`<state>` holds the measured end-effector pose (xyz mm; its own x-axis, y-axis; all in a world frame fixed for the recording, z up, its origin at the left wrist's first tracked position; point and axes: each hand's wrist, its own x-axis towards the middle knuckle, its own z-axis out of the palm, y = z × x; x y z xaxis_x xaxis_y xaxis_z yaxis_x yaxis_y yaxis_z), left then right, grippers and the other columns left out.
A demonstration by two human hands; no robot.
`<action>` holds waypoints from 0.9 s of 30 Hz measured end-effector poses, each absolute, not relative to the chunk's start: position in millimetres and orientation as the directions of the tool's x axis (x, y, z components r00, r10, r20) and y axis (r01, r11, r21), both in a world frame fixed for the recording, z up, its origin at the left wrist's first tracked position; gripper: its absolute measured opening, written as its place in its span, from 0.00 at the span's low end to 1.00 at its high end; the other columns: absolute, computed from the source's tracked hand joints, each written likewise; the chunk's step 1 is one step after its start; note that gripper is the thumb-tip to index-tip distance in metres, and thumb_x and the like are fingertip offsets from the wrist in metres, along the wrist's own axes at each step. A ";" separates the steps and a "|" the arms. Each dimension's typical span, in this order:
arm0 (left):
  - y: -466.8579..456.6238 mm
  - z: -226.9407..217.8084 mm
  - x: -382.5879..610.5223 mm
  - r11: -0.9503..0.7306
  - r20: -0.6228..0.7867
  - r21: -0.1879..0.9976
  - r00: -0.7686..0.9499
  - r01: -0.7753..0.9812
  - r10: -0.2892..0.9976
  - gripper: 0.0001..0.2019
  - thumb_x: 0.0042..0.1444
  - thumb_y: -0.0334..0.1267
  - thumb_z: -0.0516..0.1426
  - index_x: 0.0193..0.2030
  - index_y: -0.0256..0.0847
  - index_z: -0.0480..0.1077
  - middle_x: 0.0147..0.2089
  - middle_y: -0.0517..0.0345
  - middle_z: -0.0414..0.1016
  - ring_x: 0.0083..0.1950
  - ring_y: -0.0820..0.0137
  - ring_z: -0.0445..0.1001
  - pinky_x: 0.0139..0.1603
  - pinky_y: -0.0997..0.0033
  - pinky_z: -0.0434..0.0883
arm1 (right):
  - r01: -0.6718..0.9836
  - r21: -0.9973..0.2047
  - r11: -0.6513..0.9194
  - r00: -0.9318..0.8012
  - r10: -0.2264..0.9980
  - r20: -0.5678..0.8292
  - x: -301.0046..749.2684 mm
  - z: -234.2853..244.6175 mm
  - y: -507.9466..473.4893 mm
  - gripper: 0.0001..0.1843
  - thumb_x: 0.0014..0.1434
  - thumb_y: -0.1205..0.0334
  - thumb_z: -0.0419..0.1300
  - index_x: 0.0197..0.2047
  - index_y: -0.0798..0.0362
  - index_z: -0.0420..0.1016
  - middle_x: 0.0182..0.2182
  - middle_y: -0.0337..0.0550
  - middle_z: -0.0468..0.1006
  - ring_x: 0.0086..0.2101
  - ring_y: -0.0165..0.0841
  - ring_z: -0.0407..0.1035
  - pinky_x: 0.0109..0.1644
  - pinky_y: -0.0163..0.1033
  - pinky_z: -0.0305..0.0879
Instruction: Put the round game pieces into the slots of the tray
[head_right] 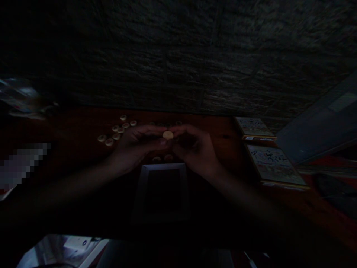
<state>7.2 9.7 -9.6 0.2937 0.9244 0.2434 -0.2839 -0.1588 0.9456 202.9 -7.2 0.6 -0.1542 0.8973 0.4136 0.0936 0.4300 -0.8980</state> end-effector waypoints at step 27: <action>0.9 -1.7 7.8 -0.194 0.250 0.958 0.285 -0.210 0.925 0.15 0.51 0.38 0.75 0.46 0.44 0.85 0.47 0.52 0.88 0.45 0.62 0.87 0.50 0.63 0.84 | -0.017 -0.961 0.278 -0.148 0.949 0.277 199.9 5.5 -9.4 0.13 0.57 0.50 0.75 0.39 0.50 0.86 0.30 0.39 0.85 0.23 0.27 0.72 0.24 0.32 0.70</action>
<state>7.8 0.9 -1.7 0.2853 0.9252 0.2502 -0.2100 -0.1943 0.9582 199.9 -9.4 5.5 -0.1481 0.9494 0.2770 -0.0173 0.2775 -0.9606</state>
